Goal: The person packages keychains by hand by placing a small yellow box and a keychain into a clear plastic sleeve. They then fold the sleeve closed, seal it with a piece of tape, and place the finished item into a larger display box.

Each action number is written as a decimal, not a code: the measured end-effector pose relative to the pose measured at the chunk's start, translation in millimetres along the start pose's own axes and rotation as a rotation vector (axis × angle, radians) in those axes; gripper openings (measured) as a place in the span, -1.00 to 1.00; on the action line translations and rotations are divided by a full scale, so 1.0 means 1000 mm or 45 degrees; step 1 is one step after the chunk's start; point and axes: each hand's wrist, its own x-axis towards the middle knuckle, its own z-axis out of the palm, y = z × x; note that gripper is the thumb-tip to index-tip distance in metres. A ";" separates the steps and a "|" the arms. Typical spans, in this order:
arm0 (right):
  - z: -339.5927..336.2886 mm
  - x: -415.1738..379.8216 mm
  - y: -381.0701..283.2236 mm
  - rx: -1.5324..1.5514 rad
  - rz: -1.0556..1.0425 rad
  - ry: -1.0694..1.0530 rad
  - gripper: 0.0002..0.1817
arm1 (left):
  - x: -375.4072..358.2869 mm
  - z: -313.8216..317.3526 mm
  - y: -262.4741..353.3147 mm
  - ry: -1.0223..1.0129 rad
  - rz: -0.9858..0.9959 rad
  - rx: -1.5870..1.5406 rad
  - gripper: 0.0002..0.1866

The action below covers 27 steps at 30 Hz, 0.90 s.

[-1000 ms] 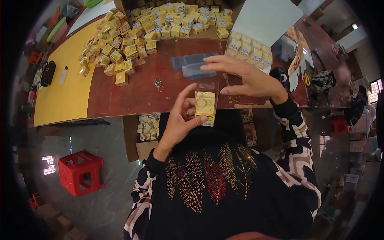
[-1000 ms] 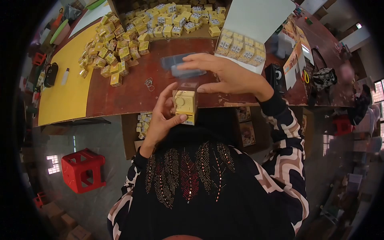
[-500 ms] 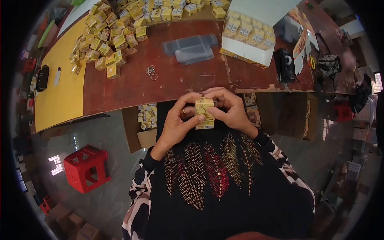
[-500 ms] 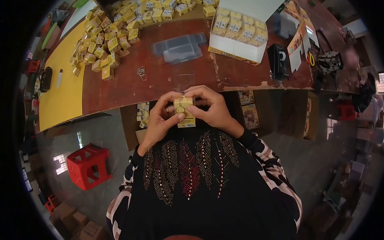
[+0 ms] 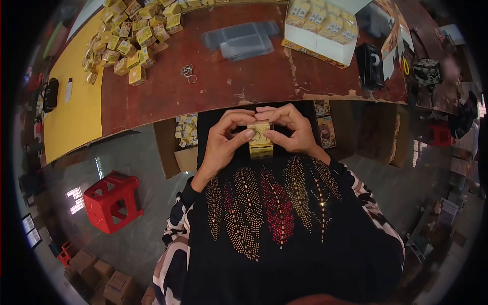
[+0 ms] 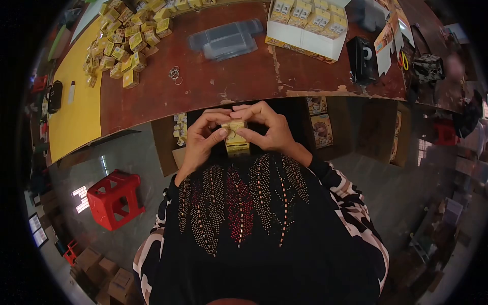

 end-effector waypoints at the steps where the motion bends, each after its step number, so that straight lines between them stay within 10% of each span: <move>1: 0.001 0.001 -0.007 0.063 0.092 0.024 -0.75 | -0.001 0.001 0.002 0.004 -0.005 -0.001 -0.74; 8: -0.006 0.013 -0.029 0.194 0.443 -0.036 -0.84 | 0.001 0.007 0.021 -0.050 0.135 0.333 -0.78; 27: 0.004 0.019 -0.024 -0.128 0.281 0.038 -0.86 | 0.005 0.007 0.036 0.083 0.151 0.589 -0.88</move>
